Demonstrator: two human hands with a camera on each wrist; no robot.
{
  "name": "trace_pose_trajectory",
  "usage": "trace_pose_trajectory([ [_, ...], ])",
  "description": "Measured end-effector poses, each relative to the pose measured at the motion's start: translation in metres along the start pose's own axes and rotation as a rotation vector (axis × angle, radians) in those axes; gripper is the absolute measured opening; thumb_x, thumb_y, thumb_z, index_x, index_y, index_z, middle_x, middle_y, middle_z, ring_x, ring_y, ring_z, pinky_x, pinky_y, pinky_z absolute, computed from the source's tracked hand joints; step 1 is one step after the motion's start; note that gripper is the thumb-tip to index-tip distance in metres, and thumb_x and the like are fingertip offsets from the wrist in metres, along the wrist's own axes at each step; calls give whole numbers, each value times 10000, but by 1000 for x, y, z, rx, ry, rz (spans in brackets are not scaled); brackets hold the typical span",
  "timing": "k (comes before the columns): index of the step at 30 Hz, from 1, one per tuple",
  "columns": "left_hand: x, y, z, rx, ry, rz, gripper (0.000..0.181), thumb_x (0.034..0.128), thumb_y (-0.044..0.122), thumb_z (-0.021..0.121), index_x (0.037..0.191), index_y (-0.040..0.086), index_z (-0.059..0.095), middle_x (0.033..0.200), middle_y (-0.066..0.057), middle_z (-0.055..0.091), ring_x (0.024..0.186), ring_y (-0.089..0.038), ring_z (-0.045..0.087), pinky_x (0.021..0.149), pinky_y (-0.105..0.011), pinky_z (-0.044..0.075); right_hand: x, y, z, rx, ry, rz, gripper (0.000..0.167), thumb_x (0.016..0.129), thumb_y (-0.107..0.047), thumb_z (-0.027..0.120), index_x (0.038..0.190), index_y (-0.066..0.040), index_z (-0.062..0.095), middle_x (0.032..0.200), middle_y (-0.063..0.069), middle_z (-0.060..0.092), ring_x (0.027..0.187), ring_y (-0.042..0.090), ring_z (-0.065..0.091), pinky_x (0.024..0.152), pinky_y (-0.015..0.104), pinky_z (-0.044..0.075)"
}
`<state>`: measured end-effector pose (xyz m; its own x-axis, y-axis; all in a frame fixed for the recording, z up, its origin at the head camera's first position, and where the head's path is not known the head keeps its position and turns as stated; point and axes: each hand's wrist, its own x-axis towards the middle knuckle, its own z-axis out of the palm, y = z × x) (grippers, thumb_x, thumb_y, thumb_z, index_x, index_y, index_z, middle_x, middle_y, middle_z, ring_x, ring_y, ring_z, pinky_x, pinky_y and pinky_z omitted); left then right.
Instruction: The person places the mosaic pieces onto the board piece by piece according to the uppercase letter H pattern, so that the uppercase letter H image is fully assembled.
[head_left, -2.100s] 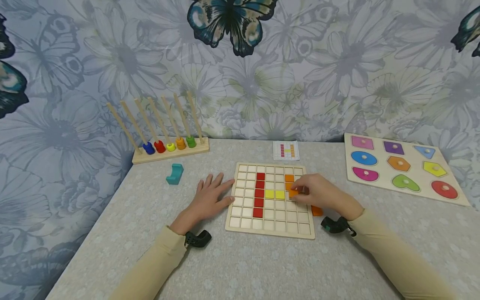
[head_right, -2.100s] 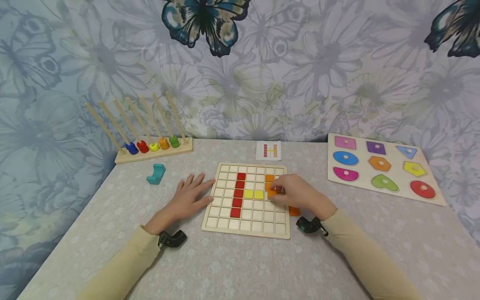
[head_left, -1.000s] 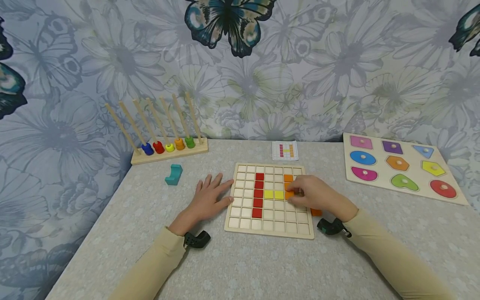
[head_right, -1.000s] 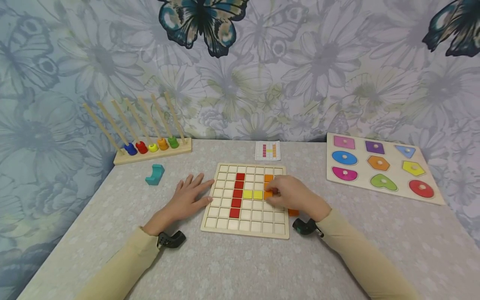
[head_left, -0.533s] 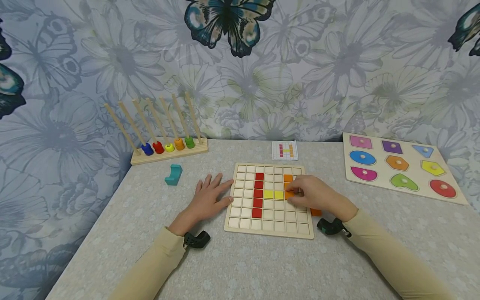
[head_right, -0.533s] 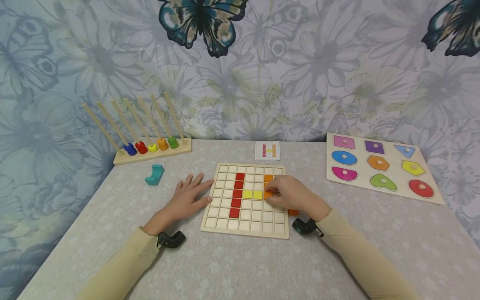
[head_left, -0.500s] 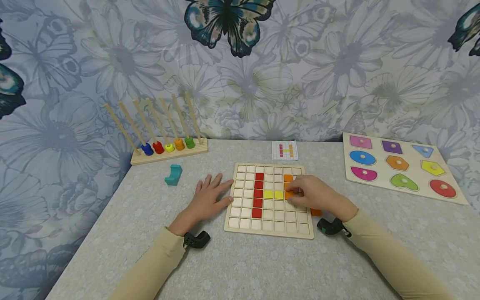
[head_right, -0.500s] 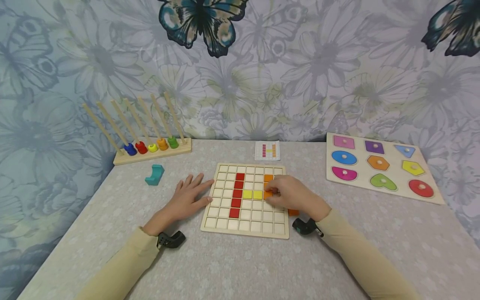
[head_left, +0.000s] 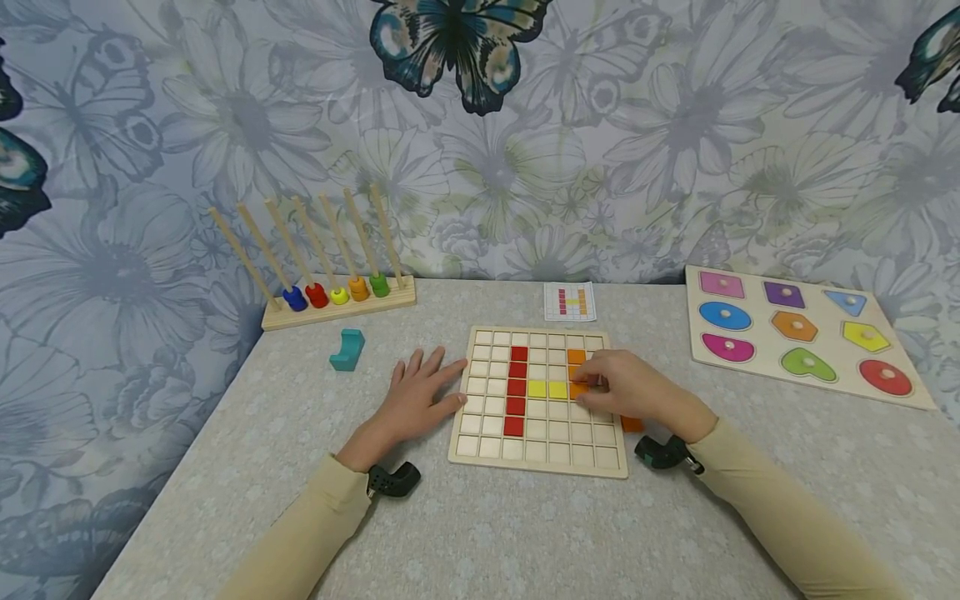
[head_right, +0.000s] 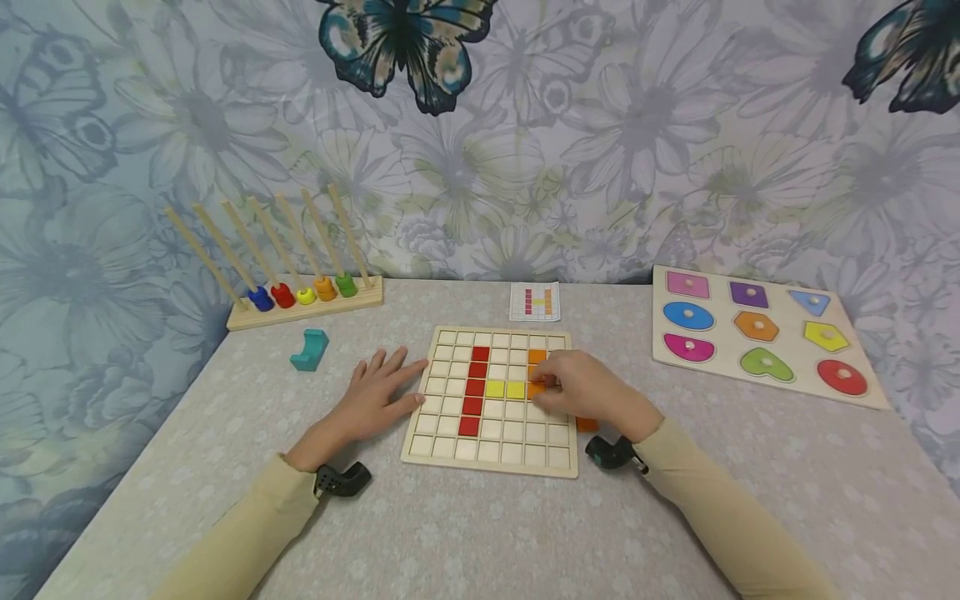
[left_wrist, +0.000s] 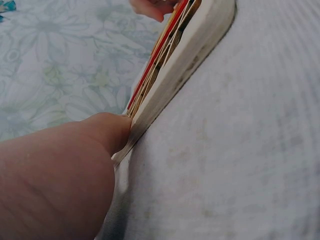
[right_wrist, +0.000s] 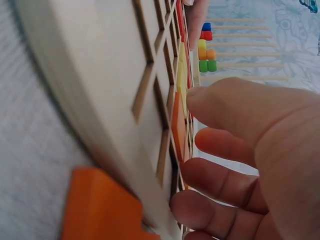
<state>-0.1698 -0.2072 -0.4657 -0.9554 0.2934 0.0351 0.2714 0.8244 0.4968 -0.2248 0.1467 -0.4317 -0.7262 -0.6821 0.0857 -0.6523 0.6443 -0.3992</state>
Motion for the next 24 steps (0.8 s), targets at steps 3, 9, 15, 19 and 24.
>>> trace_pose_trajectory([
  [3, 1, 0, -1, 13, -14, -12, 601, 1025, 398, 575, 1569, 183, 439, 1678, -246, 218, 1553, -545, 57, 1195, -753, 37, 0, 1, -2, -3, 3, 7, 215, 866, -223, 816, 1048, -108, 796, 861, -53, 676, 721, 90, 514, 656, 220, 443],
  [9, 2, -1, 0, 19, -36, -27, 613, 1029, 412, 574, 1581, 200, 416, 1691, -216, 190, 1565, -518, 31, 1203, -742, 20, -4, 3, -10, -2, -13, 50, 229, 885, -224, 795, 1072, -93, 785, 844, -41, 672, 720, 90, 527, 657, 225, 464],
  [15, 2, 0, -1, 11, -32, -21, 611, 1025, 405, 582, 1575, 190, 427, 1686, -227, 204, 1561, -527, 42, 1198, -749, 30, -15, 9, -18, -10, -8, 62, 244, 880, -187, 784, 1084, -53, 778, 829, -23, 680, 685, 80, 516, 622, 221, 461],
  [19, 2, 1, -3, 16, -35, -20, 609, 1027, 400, 580, 1576, 185, 426, 1685, -231, 203, 1560, -530, 42, 1196, -751, 35, -24, 14, -22, -22, -5, 81, 222, 877, -173, 777, 1065, -54, 780, 824, -22, 682, 688, 88, 529, 626, 221, 474],
  [24, 2, 1, -4, 14, -42, -18, 609, 1031, 400, 576, 1578, 184, 421, 1687, -231, 196, 1561, -528, 36, 1196, -750, 31, -37, 20, -24, -39, -10, 108, 209, 875, -178, 786, 1053, -69, 784, 819, -32, 679, 686, 80, 527, 625, 213, 483],
])
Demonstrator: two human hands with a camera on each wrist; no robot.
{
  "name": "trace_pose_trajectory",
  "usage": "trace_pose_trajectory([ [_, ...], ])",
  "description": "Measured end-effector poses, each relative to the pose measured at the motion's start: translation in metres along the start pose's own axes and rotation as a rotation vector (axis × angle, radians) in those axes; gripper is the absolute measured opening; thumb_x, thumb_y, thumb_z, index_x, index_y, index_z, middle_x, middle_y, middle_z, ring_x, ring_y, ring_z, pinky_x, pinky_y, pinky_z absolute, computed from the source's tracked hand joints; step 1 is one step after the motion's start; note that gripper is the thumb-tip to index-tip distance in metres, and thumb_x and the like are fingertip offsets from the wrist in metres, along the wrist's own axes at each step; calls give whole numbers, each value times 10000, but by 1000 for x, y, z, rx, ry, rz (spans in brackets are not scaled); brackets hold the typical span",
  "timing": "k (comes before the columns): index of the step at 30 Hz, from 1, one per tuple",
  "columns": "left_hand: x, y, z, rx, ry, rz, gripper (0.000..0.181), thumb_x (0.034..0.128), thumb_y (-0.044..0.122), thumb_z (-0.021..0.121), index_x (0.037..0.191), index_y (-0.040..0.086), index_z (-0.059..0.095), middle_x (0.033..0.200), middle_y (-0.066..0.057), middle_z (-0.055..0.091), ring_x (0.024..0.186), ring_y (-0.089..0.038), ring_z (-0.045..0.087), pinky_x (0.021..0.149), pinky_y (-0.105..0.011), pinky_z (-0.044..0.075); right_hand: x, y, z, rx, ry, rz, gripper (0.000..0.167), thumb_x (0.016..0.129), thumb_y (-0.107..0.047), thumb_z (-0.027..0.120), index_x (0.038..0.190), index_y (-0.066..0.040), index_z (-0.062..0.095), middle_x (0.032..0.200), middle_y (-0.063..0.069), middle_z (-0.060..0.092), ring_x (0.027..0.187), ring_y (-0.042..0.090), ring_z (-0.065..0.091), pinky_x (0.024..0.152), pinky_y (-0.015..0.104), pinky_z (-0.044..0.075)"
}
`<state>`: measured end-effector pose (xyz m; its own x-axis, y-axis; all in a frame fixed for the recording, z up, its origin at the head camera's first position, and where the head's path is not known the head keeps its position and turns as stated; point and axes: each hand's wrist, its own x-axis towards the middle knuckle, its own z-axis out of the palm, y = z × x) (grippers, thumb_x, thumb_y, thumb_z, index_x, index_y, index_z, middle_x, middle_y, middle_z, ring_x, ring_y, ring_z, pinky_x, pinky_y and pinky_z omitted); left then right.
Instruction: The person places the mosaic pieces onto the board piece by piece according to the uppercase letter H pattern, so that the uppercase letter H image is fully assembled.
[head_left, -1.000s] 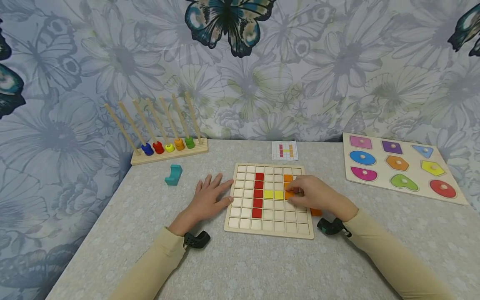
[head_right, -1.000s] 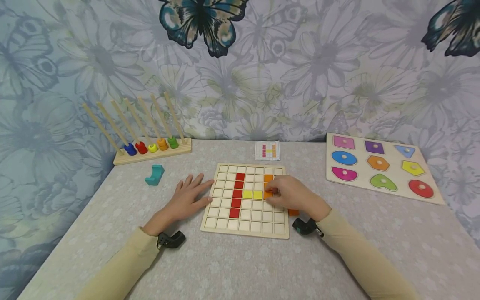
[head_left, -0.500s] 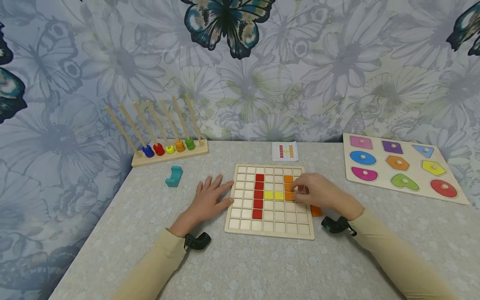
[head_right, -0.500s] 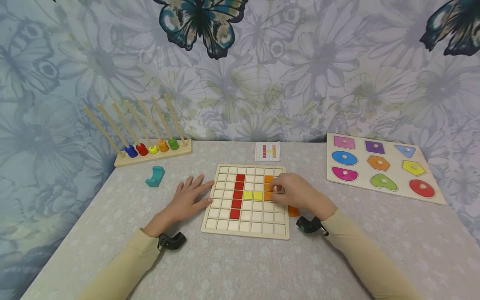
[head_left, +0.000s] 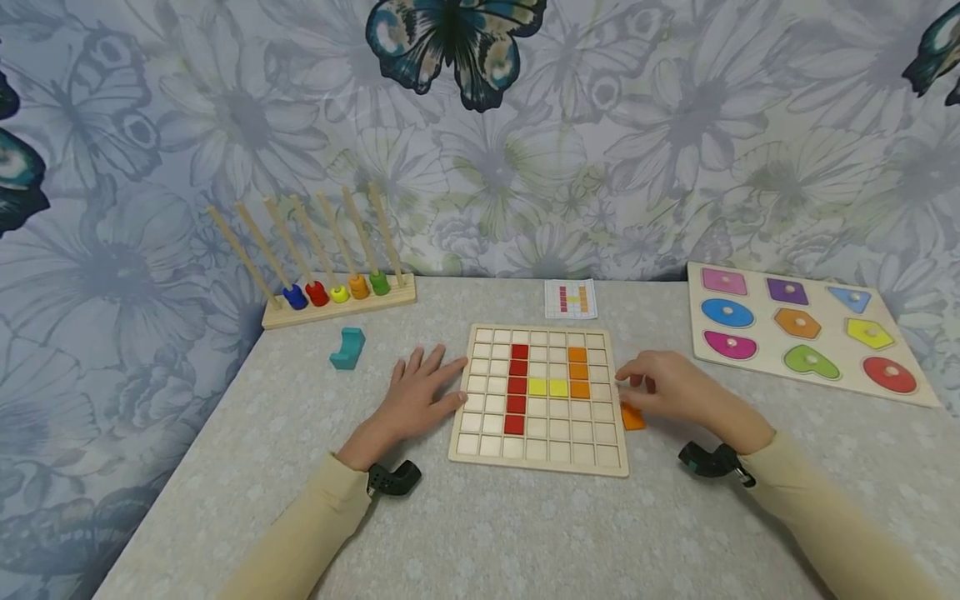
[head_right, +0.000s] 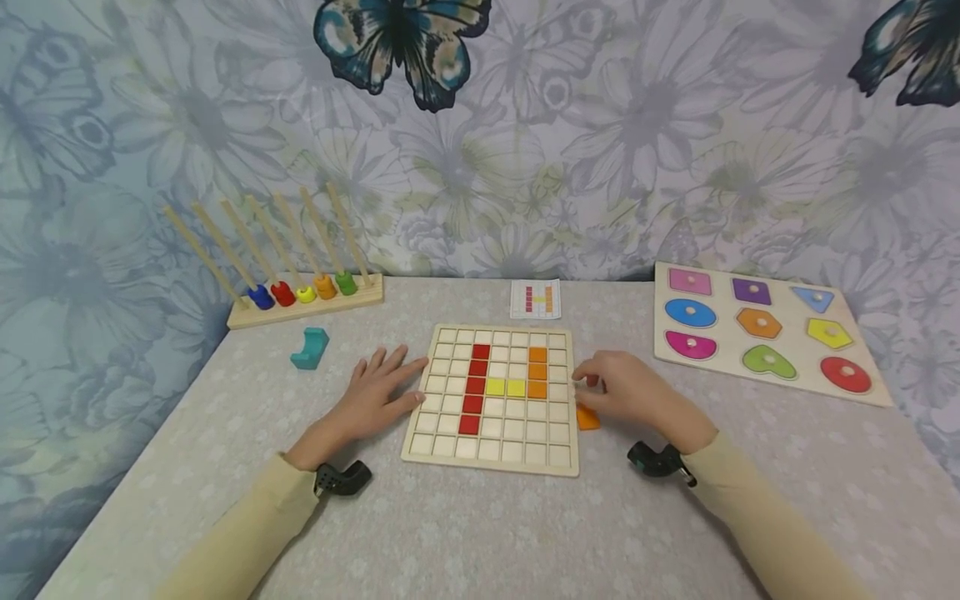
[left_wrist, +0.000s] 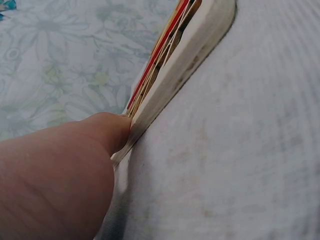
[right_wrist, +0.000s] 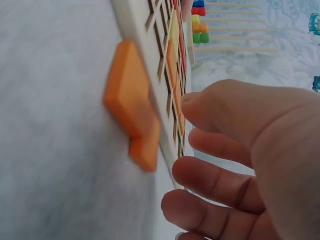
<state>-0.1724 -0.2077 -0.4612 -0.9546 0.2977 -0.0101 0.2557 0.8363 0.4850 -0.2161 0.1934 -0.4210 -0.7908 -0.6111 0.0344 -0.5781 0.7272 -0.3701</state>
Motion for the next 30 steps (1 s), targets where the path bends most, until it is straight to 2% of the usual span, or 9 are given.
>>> trace_pose_trajectory([
  [5, 0, 0, -1, 0, 17, 15, 601, 1027, 390, 586, 1569, 175, 439, 1678, -241, 216, 1555, -539, 56, 1188, -760, 46, -10, 6, 0, -15, 20, -7, 213, 866, -176, 797, 1051, -71, 785, 822, -41, 686, 680, 58, 511, 625, 213, 480],
  [10, 0, -1, 0, 2, 27, 18, 593, 1028, 386, 581, 1564, 173, 446, 1673, -250, 229, 1551, -549, 66, 1187, -761, 52, -15, 10, -2, -7, 6, 4, 230, 847, -141, 787, 1067, -72, 778, 846, -29, 692, 685, 57, 500, 624, 212, 473],
  [17, 0, -1, 1, 7, 3, -5, 604, 1034, 411, 561, 1581, 199, 417, 1690, -222, 194, 1565, -519, 36, 1203, -742, 33, -17, 11, 1, 5, -21, 12, 259, 824, -78, 760, 1082, -88, 778, 858, -42, 669, 710, 55, 500, 642, 213, 476],
  [22, 0, -2, 2, 8, 10, -1, 603, 1030, 404, 568, 1578, 198, 423, 1687, -227, 200, 1561, -528, 45, 1200, -745, 38, -17, 10, 2, 19, -32, 8, 281, 809, -73, 763, 1087, -104, 794, 857, -51, 642, 714, 55, 485, 634, 213, 454],
  [30, 0, -1, 1, 6, 12, -1, 602, 1029, 394, 572, 1575, 187, 428, 1682, -239, 208, 1557, -537, 50, 1196, -750, 47, -18, 14, 3, 18, -3, -6, 229, 790, -69, 765, 1017, -88, 790, 812, -48, 612, 680, 41, 466, 609, 212, 438],
])
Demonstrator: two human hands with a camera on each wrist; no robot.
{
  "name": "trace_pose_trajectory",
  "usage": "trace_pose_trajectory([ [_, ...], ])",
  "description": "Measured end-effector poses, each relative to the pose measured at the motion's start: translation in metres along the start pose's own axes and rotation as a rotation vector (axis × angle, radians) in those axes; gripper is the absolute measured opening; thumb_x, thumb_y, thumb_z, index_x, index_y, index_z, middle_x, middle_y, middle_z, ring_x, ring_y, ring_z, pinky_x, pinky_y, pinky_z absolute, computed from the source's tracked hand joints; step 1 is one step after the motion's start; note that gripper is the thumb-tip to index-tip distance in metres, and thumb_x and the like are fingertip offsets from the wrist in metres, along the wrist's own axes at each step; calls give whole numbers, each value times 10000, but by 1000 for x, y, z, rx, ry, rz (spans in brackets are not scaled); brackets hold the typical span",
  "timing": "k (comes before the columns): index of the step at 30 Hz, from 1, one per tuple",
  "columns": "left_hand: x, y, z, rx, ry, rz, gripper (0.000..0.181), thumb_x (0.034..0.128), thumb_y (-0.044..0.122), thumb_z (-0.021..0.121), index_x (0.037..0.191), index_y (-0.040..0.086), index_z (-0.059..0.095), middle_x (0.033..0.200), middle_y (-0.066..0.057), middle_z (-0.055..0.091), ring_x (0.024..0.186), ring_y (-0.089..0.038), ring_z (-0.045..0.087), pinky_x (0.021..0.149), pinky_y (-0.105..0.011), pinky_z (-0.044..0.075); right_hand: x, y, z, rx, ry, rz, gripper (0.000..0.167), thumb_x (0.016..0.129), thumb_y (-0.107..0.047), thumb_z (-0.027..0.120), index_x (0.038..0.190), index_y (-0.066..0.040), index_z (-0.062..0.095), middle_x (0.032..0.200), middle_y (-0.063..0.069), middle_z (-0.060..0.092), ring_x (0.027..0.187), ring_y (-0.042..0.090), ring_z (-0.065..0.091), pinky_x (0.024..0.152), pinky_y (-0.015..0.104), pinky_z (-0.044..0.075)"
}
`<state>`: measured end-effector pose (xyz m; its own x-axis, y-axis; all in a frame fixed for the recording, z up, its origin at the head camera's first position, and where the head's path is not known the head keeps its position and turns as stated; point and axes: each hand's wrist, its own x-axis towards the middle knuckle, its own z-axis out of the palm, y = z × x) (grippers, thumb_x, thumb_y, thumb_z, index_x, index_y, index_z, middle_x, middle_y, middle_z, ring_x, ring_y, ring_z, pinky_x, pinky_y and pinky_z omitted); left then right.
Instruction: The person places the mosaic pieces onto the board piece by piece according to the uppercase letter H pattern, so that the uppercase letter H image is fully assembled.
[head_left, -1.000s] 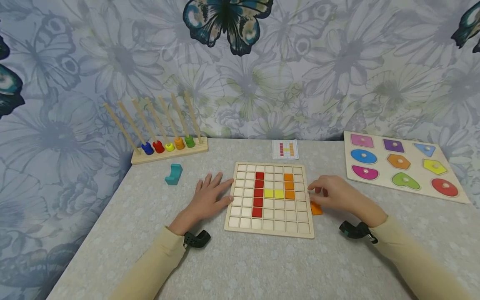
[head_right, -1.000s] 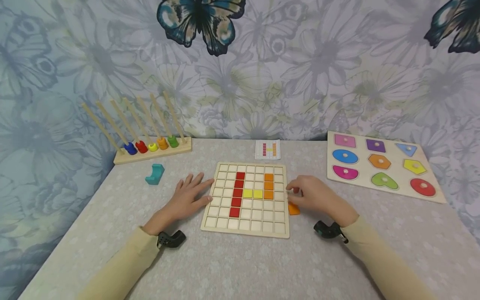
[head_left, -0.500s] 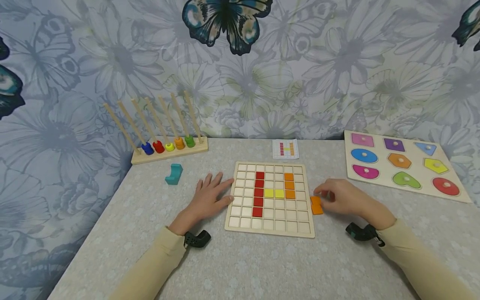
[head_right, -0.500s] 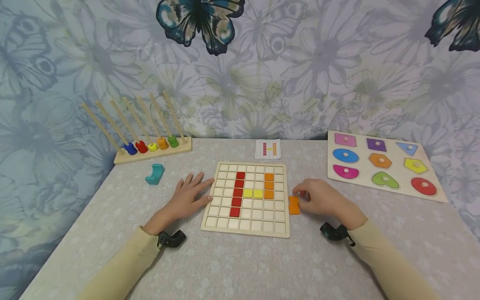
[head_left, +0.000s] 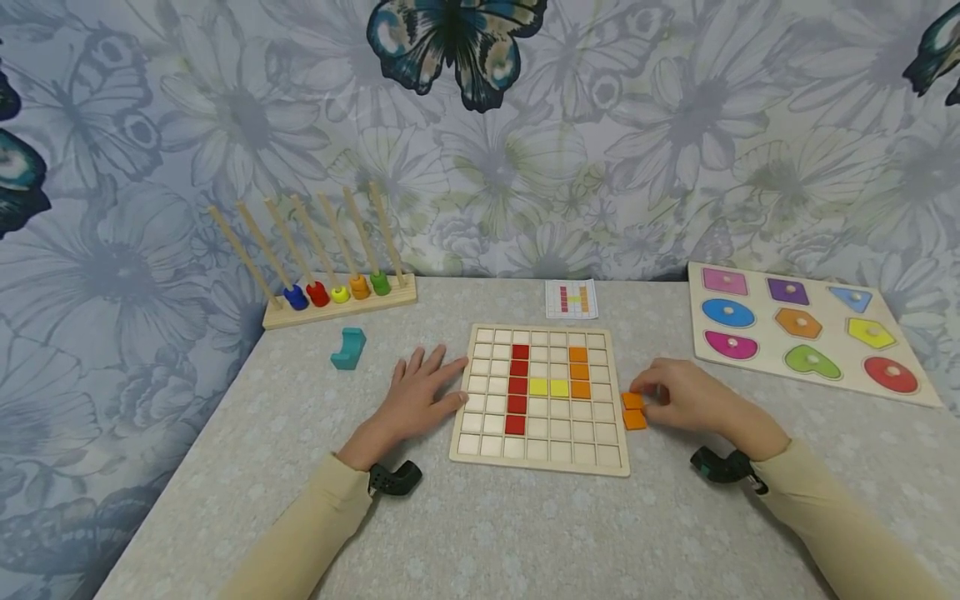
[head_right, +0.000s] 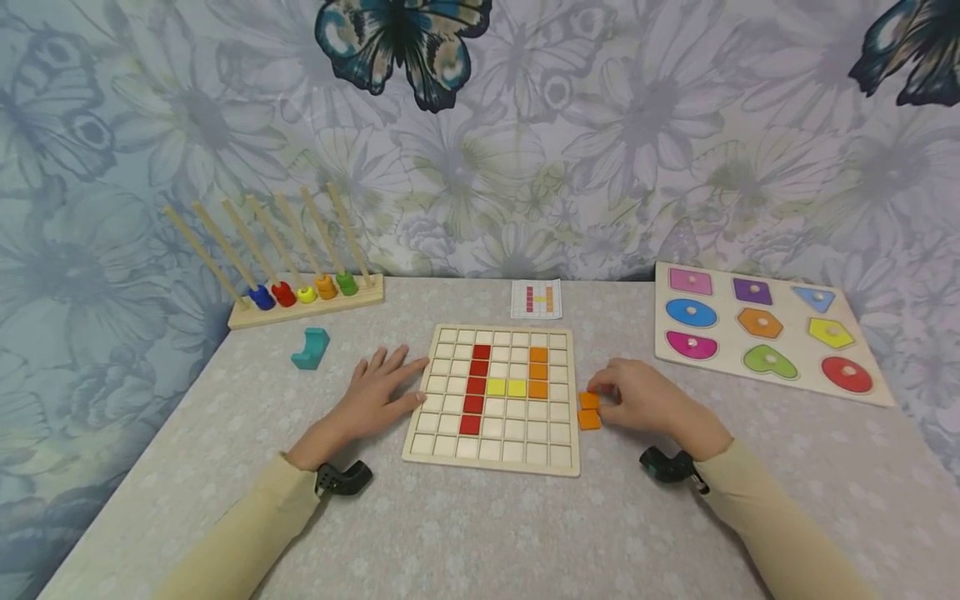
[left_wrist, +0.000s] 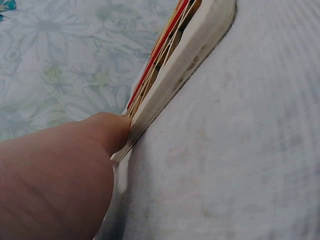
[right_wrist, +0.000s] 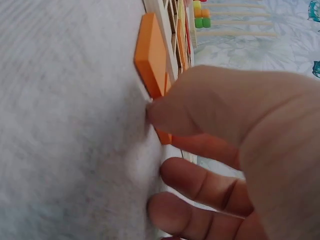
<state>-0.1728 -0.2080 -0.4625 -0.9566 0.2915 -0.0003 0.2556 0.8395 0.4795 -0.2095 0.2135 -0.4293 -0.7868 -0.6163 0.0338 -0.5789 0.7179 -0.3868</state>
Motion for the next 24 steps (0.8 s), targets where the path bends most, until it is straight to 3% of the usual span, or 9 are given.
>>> trace_pose_trajectory([
  [7, 0, 0, 1, 3, -3, -8, 596, 1033, 392, 569, 1575, 187, 428, 1686, -233, 207, 1562, -528, 44, 1198, -748, 38, 0, 5, 1, -42, 11, 52, 259, 789, -85, 763, 1047, -65, 777, 842, -23, 652, 717, 75, 513, 653, 235, 489],
  [15, 0, 0, 1, 3, -4, -8, 596, 1031, 392, 569, 1574, 189, 431, 1685, -233, 210, 1562, -528, 45, 1199, -746, 41, -1, 2, 4, 2, 10, 59, 356, 804, -46, 721, 1152, -93, 782, 894, -29, 632, 716, 85, 480, 623, 212, 440],
  [24, 1, 0, 2, -4, -3, -9, 606, 1024, 399, 579, 1575, 196, 430, 1689, -219, 206, 1567, -515, 41, 1202, -743, 36, 1, 3, 5, 10, 9, 74, 306, 806, -50, 721, 1105, -55, 786, 878, -22, 622, 724, 89, 488, 628, 212, 445],
])
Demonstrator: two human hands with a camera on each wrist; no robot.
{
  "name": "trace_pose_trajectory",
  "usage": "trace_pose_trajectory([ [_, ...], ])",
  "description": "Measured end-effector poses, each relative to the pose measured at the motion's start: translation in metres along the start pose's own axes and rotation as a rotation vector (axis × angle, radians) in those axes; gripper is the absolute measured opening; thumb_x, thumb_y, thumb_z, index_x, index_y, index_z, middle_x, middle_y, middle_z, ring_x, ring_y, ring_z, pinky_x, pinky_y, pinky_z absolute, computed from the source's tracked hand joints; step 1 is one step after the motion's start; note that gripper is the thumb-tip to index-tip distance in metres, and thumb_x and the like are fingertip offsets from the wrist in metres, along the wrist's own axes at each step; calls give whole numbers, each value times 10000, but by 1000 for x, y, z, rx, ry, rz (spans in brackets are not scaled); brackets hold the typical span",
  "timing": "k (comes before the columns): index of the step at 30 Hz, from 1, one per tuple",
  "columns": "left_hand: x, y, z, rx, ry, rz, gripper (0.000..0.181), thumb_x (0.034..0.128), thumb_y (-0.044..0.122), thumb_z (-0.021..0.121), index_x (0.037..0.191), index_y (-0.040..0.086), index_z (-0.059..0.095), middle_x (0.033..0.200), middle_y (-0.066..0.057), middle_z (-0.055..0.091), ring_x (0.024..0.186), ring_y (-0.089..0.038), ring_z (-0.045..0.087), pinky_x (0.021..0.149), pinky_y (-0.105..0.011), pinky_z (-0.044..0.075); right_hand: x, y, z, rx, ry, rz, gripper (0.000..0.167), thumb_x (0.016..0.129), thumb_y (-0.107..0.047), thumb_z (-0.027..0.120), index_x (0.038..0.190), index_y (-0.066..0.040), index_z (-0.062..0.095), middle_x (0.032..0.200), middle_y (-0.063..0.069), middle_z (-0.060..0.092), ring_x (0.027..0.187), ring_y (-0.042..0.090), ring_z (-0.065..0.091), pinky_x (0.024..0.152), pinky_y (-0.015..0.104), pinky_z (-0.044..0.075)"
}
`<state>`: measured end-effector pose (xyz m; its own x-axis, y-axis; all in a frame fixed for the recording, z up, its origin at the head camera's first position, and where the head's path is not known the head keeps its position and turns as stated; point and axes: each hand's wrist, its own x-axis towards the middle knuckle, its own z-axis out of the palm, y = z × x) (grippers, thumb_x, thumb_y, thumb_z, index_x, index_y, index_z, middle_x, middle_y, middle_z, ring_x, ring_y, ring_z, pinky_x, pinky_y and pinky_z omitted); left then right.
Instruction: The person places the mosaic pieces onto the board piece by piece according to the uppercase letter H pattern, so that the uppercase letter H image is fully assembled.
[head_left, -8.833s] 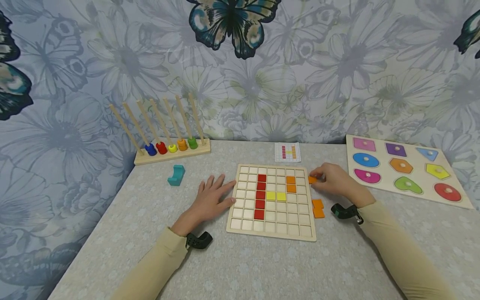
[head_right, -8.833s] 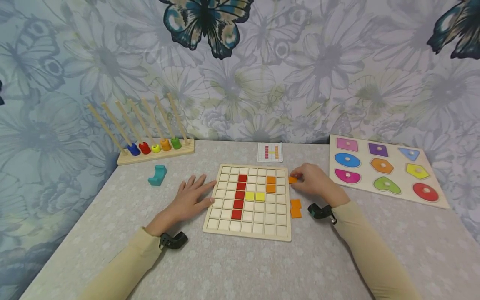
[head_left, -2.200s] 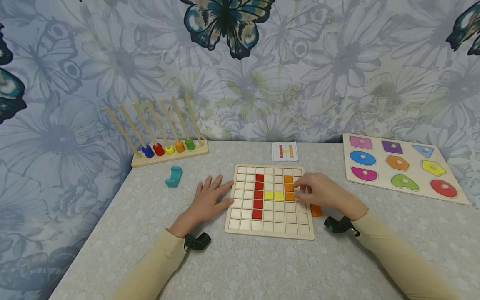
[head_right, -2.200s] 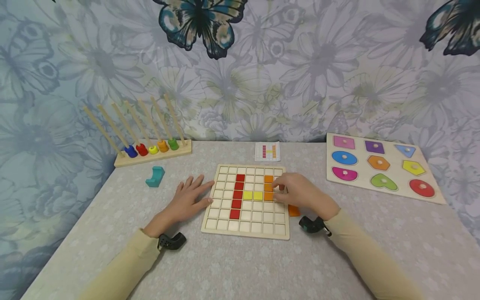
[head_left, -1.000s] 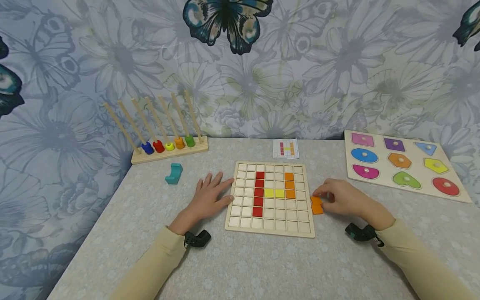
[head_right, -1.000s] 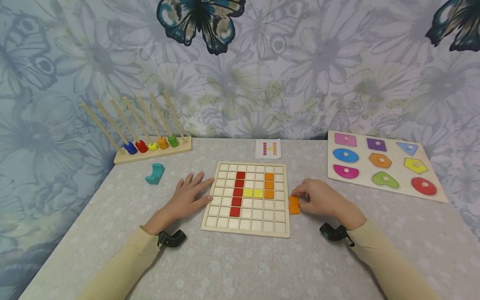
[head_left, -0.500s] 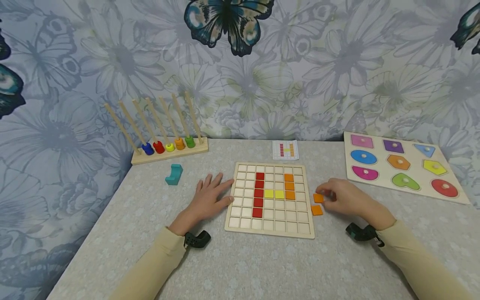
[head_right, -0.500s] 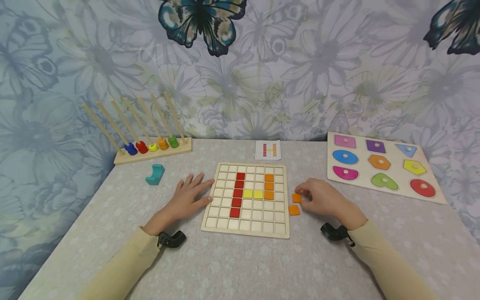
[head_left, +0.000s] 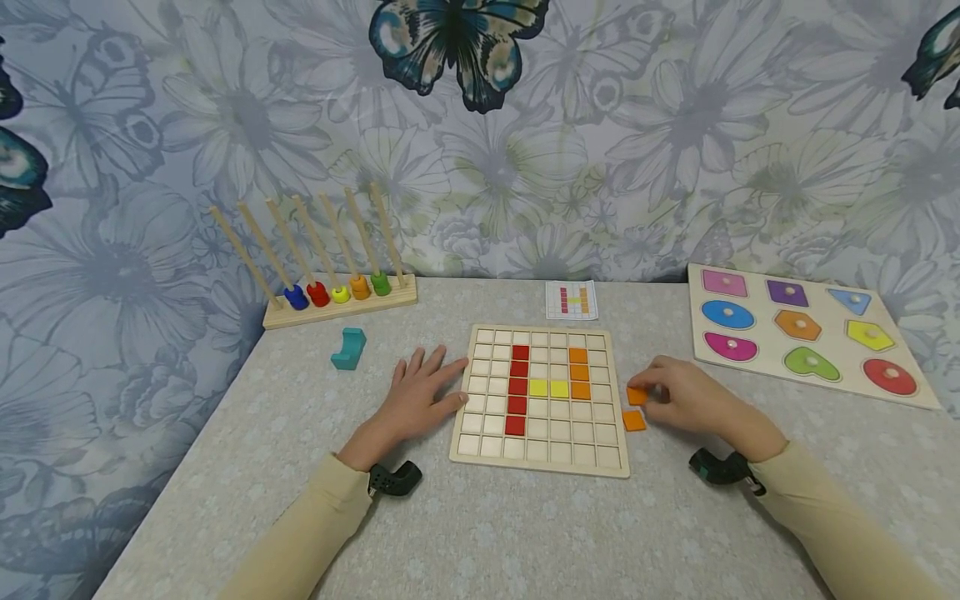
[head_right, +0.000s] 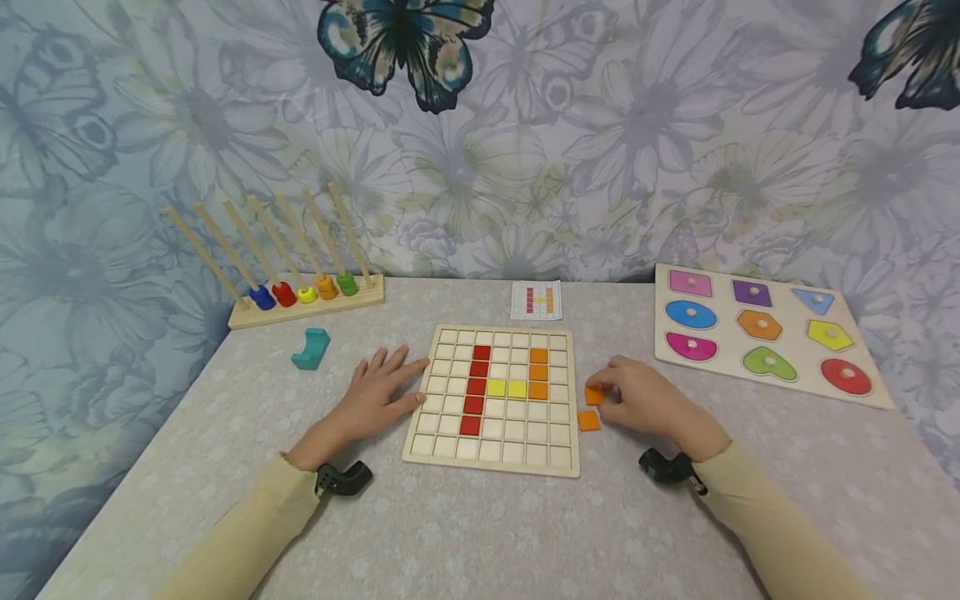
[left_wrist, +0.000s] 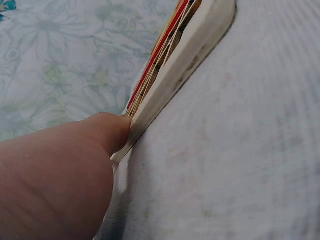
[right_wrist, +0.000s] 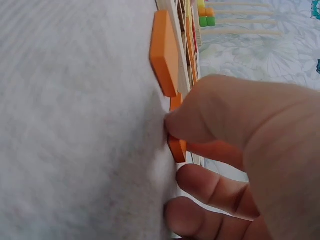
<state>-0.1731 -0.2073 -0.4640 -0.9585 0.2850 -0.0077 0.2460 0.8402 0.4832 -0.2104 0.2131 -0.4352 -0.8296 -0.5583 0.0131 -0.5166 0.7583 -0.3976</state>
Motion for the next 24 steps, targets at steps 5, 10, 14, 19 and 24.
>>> trace_pose_trajectory([
  [5, 0, 0, -1, -4, -8, 0, 604, 1026, 402, 575, 1576, 200, 427, 1690, -220, 201, 1567, -515, 37, 1205, -739, 33, 0, 1, 1, -4, 24, -11, 244, 776, -63, 743, 1017, -72, 780, 853, -27, 607, 704, 76, 482, 619, 211, 440],
  [10, -1, 0, -1, -3, -17, -1, 604, 1031, 408, 567, 1580, 205, 419, 1694, -214, 191, 1569, -509, 29, 1210, -732, 26, -1, 0, 1, -25, 41, -20, 224, 757, -83, 767, 981, -87, 767, 831, -42, 599, 687, 60, 477, 614, 208, 448],
  [14, -1, 1, -2, 1, -10, 8, 603, 1030, 396, 577, 1576, 187, 427, 1686, -228, 205, 1563, -523, 42, 1202, -743, 34, -1, 0, 0, -58, 53, -25, 214, 761, -98, 770, 975, -86, 765, 816, -46, 604, 686, 58, 477, 622, 212, 454],
  [19, -1, 3, -4, 10, -7, 9, 599, 1033, 388, 580, 1573, 176, 432, 1680, -238, 214, 1558, -535, 51, 1197, -750, 43, 0, 0, 0, -73, 46, -16, 212, 782, -113, 766, 992, -84, 773, 833, -35, 613, 700, 66, 483, 632, 220, 458],
  [24, -1, 3, -5, 9, -8, 9, 596, 1033, 387, 581, 1571, 176, 435, 1681, -239, 211, 1559, -534, 51, 1196, -751, 43, 0, 0, -3, -52, 30, -20, 239, 815, -132, 799, 1043, -60, 789, 870, -15, 635, 718, 75, 489, 639, 225, 460],
])
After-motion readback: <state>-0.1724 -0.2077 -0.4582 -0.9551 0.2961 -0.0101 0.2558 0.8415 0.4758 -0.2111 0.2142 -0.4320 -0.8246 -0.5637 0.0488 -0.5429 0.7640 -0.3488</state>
